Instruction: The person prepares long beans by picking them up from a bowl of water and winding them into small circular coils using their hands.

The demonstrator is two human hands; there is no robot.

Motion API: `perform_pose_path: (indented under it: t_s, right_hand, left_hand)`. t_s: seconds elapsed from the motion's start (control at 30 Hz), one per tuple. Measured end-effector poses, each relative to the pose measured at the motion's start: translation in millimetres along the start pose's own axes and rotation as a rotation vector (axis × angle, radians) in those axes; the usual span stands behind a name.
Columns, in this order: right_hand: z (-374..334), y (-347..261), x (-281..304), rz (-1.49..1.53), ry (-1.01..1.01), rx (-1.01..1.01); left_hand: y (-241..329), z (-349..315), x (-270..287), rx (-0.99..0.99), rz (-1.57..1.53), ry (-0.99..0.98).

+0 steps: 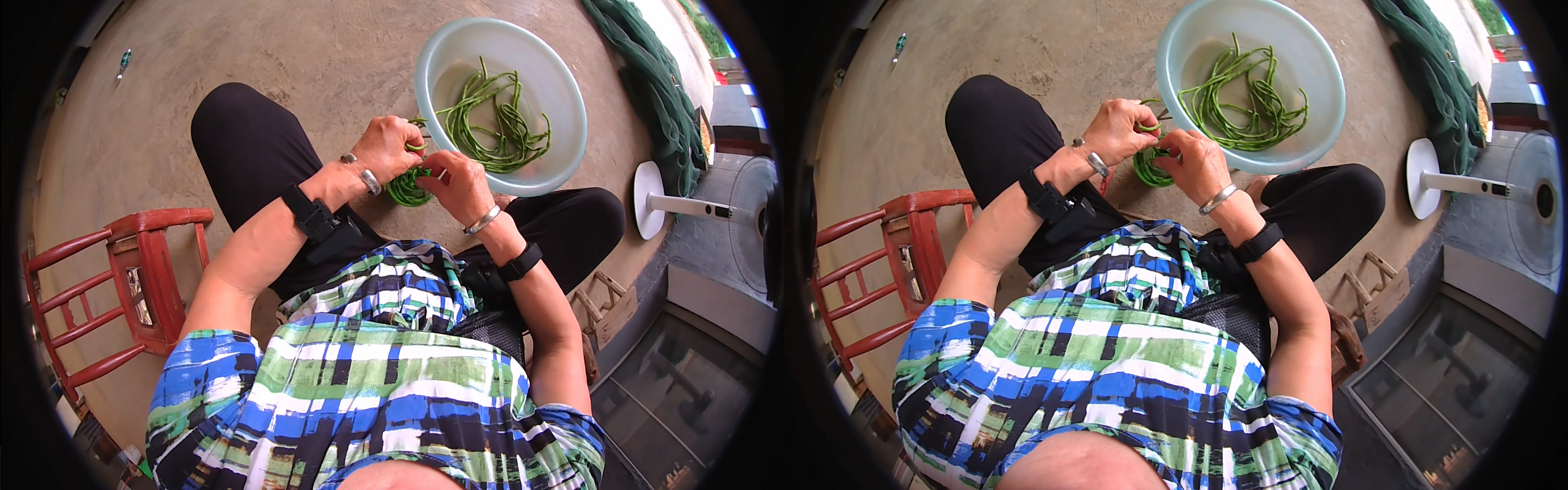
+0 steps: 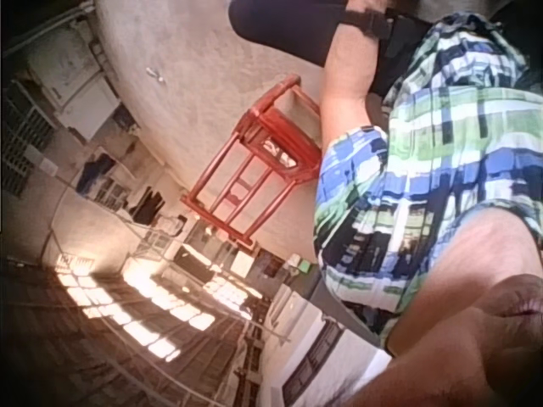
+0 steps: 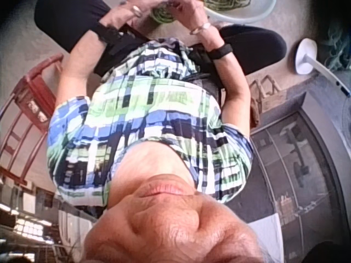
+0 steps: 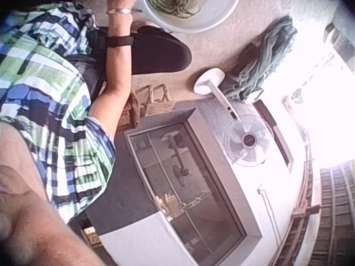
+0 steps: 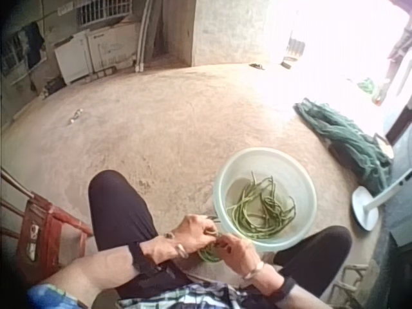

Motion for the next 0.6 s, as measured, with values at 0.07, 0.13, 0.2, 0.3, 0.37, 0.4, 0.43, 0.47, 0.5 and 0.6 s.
perform_pose_path:
  t_s: [0.07, 0.13, 0.2, 0.3, 0.37, 0.4, 0.43, 0.47, 0.5, 0.6]
  right_hand:
    - [-1, -5, 3, 0.005, 0.071, 0.055]
    - [-1, -2, 2, 0.022, 0.107, 0.058]
    - [-1, -2, 4, 0.039, 0.145, 0.061]
    - [-1, 0, 6, 0.032, 0.172, 0.070]
    - [0, 8, 2, -0.011, 0.152, 0.021]
    - [0, 8, 3, -0.009, 0.154, 0.020]
    - [0, 10, 2, -0.016, 0.134, -0.003]
    - [1, 11, 1, -0.023, 0.114, -0.023]
    - [0, 11, 2, -0.022, 0.116, -0.022]
    - [-3, 8, 4, -0.005, 0.109, -0.007]
  left_hand:
    - [5, 0, 2, -0.030, 0.018, 0.049]
    - [3, 0, 2, 0.005, -0.034, 0.026]
    - [-2, 1, 0, 0.040, -0.086, 0.002]
    - [-12, 0, -8, 0.127, -0.315, -0.068]
    - [-8, -2, -7, 0.102, -0.285, -0.082]
    - [-5, -2, -7, 0.078, -0.256, -0.092]
    - [-5, -3, -10, 0.077, -0.255, -0.095]
    - [-1, -2, -8, 0.014, -0.151, -0.037]
    - [5, -3, -5, -0.048, -0.048, 0.020]
    - [16, -5, -8, -0.125, -0.075, 0.032]
Point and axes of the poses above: each hand's wrist, its own z-axis towards the middle knuckle, its own x-axis out of the back of the hand, y = z × x, the point moved 10 cm from there along z, towards the middle knuckle, and after that the axes turned 9 degrees about z, right-handed, at the moved point
